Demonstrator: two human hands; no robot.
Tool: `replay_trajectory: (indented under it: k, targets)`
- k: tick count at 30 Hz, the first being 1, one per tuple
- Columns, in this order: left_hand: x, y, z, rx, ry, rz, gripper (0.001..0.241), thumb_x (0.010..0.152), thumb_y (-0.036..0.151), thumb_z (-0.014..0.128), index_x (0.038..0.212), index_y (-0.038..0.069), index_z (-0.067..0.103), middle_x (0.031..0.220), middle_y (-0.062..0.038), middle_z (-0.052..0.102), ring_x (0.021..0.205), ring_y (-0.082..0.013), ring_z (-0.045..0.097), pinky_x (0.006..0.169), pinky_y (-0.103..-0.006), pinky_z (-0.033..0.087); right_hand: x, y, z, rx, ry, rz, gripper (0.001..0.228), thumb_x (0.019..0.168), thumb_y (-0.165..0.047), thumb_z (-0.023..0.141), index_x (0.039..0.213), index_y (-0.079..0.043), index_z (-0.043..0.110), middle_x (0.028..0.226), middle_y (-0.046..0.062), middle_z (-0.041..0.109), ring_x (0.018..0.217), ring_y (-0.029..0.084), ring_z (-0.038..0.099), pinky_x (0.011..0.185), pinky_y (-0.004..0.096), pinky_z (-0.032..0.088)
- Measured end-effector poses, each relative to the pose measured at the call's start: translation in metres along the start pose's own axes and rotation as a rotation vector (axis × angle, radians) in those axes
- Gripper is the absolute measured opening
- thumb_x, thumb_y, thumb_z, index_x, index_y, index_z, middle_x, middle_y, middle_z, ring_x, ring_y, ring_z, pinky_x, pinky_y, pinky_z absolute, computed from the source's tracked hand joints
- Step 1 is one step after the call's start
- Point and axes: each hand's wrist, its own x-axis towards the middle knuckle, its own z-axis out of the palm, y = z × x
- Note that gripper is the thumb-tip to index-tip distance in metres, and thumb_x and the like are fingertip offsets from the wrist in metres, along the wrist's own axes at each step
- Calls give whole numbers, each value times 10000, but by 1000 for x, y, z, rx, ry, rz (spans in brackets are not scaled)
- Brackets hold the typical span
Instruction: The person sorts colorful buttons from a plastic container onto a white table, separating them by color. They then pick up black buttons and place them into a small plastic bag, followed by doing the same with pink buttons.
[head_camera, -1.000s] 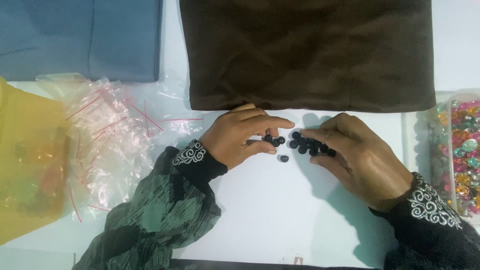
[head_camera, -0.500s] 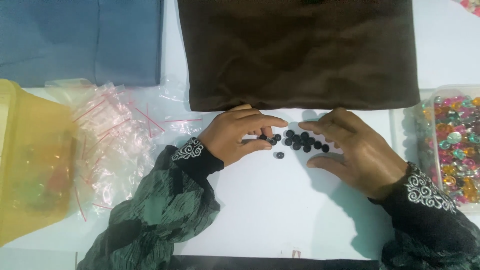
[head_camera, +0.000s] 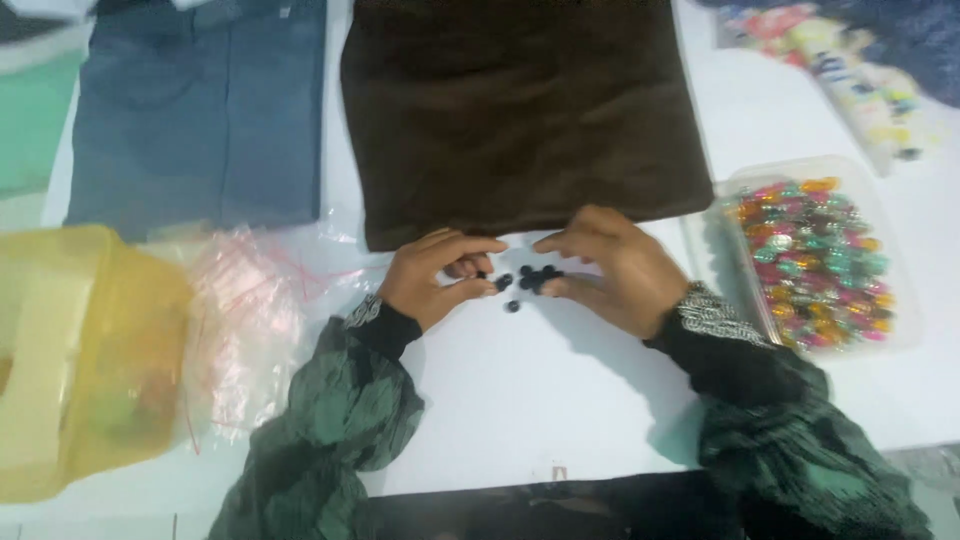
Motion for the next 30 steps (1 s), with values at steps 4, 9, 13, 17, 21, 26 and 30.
replay_trajectory:
  k: [4, 9, 13, 17, 21, 26, 30]
  targets:
    - [10, 29, 12, 8, 132, 90, 409, 803, 148, 883, 1188, 100, 755, 895, -9, 746, 814, -140, 681, 753, -242, 613, -3, 0, 9, 227, 142, -122, 269, 864, -272, 817, 1088, -141, 747, 861, 26, 662, 784, 235, 673, 703, 366, 563]
    - [17, 52, 47, 82, 330, 229, 367, 776, 5, 860, 1129, 55, 774, 858, -35, 736, 746, -189, 683, 673, -287, 607, -11, -13, 8, 693, 168, -14, 219, 878, -134, 805, 1043, -45, 691, 827, 71, 720, 726, 186, 698, 648, 308, 587]
    - [32, 78, 66, 146, 374, 322, 286, 831, 11, 824, 1108, 59, 772, 833, -39, 715, 721, -209, 682, 640, -305, 604, -22, -12, -2, 794, 246, 25, 199, 895, -133, 790, 1042, -33, 702, 836, 71, 717, 734, 182, 709, 639, 301, 587]
    - [53, 99, 93, 160, 378, 418, 344, 784, -62, 802, 1100, 75, 785, 896, -32, 682, 748, -201, 680, 670, -328, 608, -39, -2, -24, 784, 355, 18, 216, 872, -71, 786, 1057, 2, 703, 842, 132, 718, 734, 244, 721, 634, 354, 617]
    - [78, 117, 128, 118, 367, 446, 364, 796, -3, 842, 1141, 84, 768, 989, -67, 669, 807, -218, 691, 732, -332, 626, -65, 5, -66, 540, 468, 23, 243, 834, 41, 772, 1074, 45, 734, 828, 205, 752, 748, 341, 767, 661, 438, 649]
    - [90, 114, 180, 91, 264, 429, 417, 936, 194, 752, 1316, 91, 615, 1200, -113, 545, 1075, -293, 630, 920, -421, 583, -95, 33, -108, 267, 511, 101, 178, 843, -9, 793, 1018, 7, 767, 808, 178, 776, 724, 323, 769, 642, 421, 637]
    - [83, 94, 206, 193, 65, 513, 213, 969, 241, 706, 1147, 125, 689, 1137, -77, 580, 1147, -299, 588, 995, -479, 478, -113, 42, -135, 37, 472, 170, 190, 833, 54, 764, 1018, 12, 780, 832, 202, 783, 771, 357, 771, 696, 448, 653]
